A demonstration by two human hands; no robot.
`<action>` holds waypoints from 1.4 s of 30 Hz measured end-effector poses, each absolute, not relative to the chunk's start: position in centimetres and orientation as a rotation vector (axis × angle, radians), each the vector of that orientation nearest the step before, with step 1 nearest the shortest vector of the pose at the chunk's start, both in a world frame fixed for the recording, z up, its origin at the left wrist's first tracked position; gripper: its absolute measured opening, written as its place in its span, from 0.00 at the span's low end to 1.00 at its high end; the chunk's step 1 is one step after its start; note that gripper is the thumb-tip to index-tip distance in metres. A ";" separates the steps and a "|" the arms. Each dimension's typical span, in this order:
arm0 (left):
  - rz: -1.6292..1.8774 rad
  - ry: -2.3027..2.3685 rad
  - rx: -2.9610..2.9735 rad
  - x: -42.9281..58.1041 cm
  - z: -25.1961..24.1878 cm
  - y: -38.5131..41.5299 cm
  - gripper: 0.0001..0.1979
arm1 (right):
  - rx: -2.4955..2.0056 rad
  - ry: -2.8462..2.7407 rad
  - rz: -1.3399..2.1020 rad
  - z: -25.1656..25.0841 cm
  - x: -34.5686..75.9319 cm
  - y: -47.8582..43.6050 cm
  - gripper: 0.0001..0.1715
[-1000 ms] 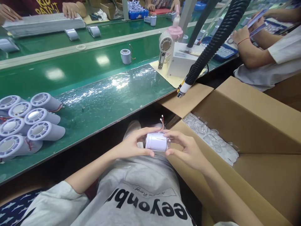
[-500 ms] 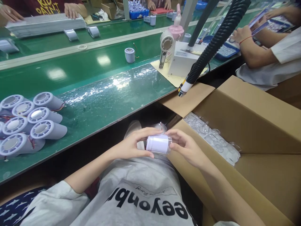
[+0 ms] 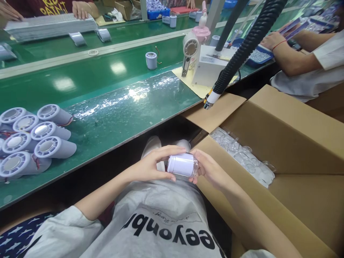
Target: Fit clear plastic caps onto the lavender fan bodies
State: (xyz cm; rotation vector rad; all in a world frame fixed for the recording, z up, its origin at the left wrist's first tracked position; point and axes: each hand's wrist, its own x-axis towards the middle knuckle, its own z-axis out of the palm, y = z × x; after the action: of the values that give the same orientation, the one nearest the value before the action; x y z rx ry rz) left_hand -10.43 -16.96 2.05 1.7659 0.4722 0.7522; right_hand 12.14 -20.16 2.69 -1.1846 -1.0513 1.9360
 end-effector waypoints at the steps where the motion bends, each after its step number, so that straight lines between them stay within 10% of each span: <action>1: 0.753 0.464 1.752 -10.4 2.0 -17.0 0.42 | -1.189 -1.033 1.947 2.7 12.0 -20.1 0.30; 18: 0.657 0.657 1.705 -10.3 3.2 -18.0 0.32 | -1.233 -0.889 2.291 3.0 11.5 -20.3 0.43; 27: 0.581 0.704 1.329 -10.3 3.5 -18.1 0.32 | -0.938 -2.011 0.983 2.3 13.4 -21.0 0.27; 42: 0.488 0.628 1.262 -10.2 2.7 -17.8 0.39 | -1.117 -1.412 1.705 2.9 13.3 -21.3 0.32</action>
State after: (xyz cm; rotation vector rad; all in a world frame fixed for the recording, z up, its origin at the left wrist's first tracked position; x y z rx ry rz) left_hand -10.24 -17.82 2.71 1.2621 0.6276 0.4882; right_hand 13.34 -21.25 2.85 -1.1165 -1.4116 1.7047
